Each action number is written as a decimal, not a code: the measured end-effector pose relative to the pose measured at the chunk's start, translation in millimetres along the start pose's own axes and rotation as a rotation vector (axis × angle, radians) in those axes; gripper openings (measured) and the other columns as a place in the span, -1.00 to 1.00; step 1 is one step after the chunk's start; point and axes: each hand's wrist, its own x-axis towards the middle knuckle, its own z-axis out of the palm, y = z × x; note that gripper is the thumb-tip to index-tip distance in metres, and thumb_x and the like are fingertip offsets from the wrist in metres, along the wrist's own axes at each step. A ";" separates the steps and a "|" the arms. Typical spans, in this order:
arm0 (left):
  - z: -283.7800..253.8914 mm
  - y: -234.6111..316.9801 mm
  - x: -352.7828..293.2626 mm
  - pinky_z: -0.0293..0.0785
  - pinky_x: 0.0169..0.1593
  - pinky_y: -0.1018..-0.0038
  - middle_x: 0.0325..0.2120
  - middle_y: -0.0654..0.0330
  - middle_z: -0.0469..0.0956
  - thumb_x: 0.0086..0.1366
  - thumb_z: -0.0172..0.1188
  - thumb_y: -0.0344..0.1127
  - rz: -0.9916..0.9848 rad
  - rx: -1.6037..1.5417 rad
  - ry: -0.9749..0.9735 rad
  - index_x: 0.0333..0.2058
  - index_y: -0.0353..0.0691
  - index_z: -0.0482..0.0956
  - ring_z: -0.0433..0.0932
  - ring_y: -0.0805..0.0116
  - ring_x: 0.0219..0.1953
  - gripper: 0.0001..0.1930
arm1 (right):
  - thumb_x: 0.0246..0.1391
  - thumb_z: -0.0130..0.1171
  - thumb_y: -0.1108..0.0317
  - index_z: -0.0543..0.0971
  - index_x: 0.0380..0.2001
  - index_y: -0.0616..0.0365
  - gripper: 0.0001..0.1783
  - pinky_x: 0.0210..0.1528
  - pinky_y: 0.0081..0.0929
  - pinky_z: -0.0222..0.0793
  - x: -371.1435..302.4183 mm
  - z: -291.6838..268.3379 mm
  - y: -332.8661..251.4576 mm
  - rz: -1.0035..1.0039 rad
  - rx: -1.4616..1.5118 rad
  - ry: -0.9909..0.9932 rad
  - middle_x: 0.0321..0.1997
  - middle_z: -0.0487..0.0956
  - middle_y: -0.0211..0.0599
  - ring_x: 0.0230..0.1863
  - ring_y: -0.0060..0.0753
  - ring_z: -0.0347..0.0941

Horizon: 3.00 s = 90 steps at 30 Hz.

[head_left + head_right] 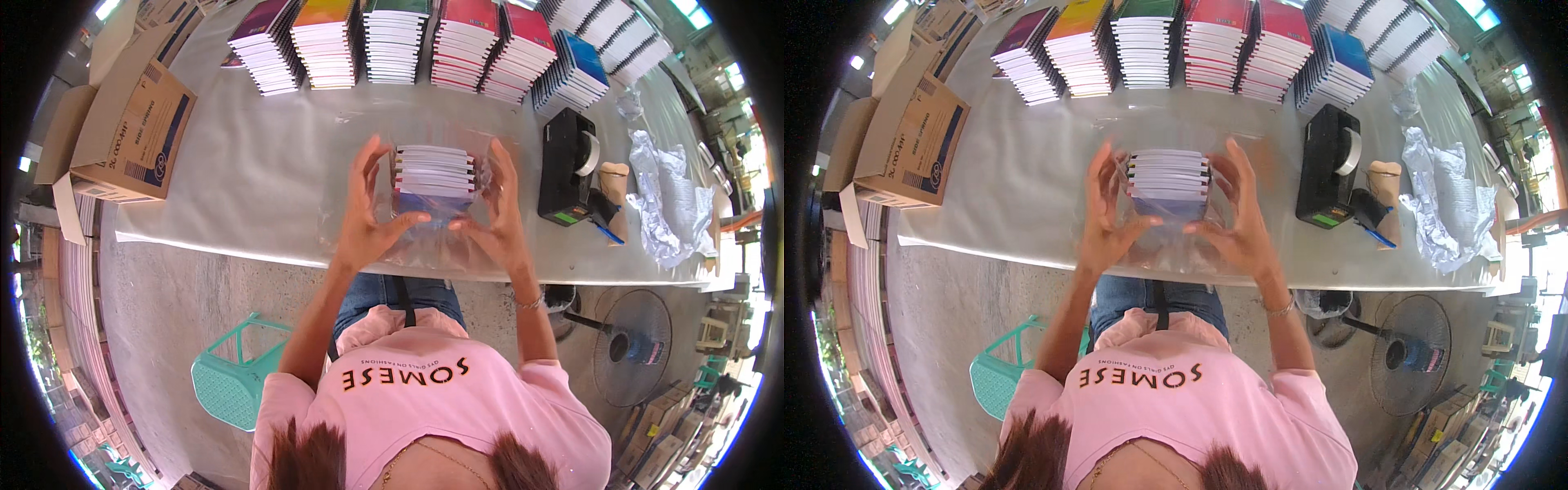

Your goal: The person selects notebooks of different colors to form a stack, slides the stack into a plastic sleeve, seals the sleeve using tape from a dispenser, and places the sealed bundle on a table.

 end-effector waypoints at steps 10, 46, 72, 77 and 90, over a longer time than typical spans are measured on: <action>5.3 6.9 10.6 0.42 0.07 0.28 -0.09 0.19 0.45 -0.16 0.48 -0.37 0.317 0.444 0.112 -0.10 -0.13 0.59 0.44 0.13 0.04 -0.47 | -0.27 0.50 0.21 0.39 0.15 -0.01 -0.16 0.27 -0.15 0.23 -0.6 11.8 7.2 -0.210 -0.311 0.046 0.32 0.12 -0.07 0.34 0.03 0.11; -17.8 16.5 21.2 0.50 -0.03 0.34 -0.23 0.25 0.56 -0.18 0.50 -0.33 0.490 0.518 -0.060 -0.24 -0.12 0.62 0.53 0.21 -0.10 -0.57 | -0.29 0.52 0.18 0.46 0.05 -0.04 -0.26 0.25 -0.12 0.24 1.0 4.8 17.5 -0.334 -0.296 0.067 0.29 0.17 -0.01 0.30 0.02 0.16; -2.0 42.7 48.5 0.45 -0.22 0.55 -0.23 0.19 0.54 0.10 0.31 -0.35 0.216 0.479 0.007 -0.12 -0.11 0.58 0.52 0.39 -0.20 -0.68 | 0.00 0.30 0.41 0.41 0.10 0.21 -0.44 -0.20 -0.70 0.27 51.3 12.8 -27.4 0.105 0.288 0.046 -0.13 0.40 -0.43 -0.19 -0.67 0.27; -6.2 28.8 48.3 0.35 -0.15 0.66 -0.23 0.33 0.52 0.24 0.22 -0.35 -0.443 -0.307 -0.172 0.03 -0.20 0.50 0.44 0.61 -0.20 -0.63 | 0.12 0.20 0.40 0.50 0.02 0.28 -0.60 -0.26 -0.75 0.30 54.4 -9.8 -18.3 0.353 0.220 -0.193 -0.19 0.51 -0.44 -0.33 -0.73 0.33; -4.6 26.9 45.3 0.32 -0.30 0.68 -0.15 0.23 0.58 0.25 0.22 -0.45 -0.398 -0.336 -0.117 -0.17 -0.26 0.65 0.42 0.66 -0.34 -0.83 | 0.00 0.32 0.38 0.56 0.00 0.22 -0.56 0.17 -0.44 0.22 49.1 -8.5 -28.9 0.113 0.098 -0.212 0.02 0.55 -0.29 0.06 -0.46 0.36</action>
